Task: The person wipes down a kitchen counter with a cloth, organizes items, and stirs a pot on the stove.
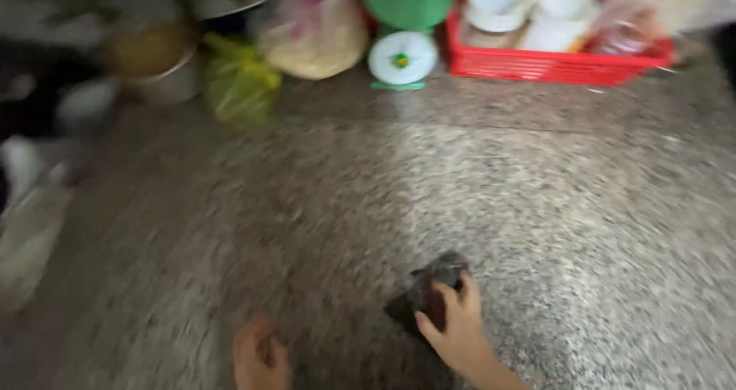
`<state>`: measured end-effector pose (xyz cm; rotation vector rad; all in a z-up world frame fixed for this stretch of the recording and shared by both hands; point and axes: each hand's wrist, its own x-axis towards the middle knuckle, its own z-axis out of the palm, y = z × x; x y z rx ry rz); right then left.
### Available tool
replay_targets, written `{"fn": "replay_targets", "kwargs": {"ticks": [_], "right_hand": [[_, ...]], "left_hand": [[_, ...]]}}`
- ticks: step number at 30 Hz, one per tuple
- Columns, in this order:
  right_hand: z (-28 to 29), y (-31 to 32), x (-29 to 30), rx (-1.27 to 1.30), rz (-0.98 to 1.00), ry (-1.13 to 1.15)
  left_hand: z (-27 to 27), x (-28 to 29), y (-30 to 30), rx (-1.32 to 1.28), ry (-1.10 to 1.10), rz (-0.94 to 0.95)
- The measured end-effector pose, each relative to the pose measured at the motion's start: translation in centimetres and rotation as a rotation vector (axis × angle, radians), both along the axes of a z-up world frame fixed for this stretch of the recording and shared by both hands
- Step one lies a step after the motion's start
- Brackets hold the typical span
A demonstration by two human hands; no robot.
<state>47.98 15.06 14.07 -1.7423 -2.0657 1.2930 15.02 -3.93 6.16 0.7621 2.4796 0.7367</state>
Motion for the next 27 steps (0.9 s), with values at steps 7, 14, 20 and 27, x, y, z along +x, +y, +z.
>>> {"fn": "replay_targets", "kwargs": {"ticks": [7,14,20,27], "right_hand": [[-6.2,-1.1,-4.1,0.504,0.343,-0.029],[-7.4,-1.4,-3.9,0.9,0.057,0.216],[0.2,-14.6,-21.7,0.822,0.082,0.382],[-2.4,-30.6,-52.3,0.568,0.421,0.658]], "left_hand": [[7.8,1.0,-8.1,0.417,-0.036,0.272],[7.0,1.0,-17.0,0.608,-0.111,0.434],[4.0,-5.0,-24.0,0.545,-0.19,0.598],[6.2,-15.6,-28.6,0.59,-0.062,0.51]]}}
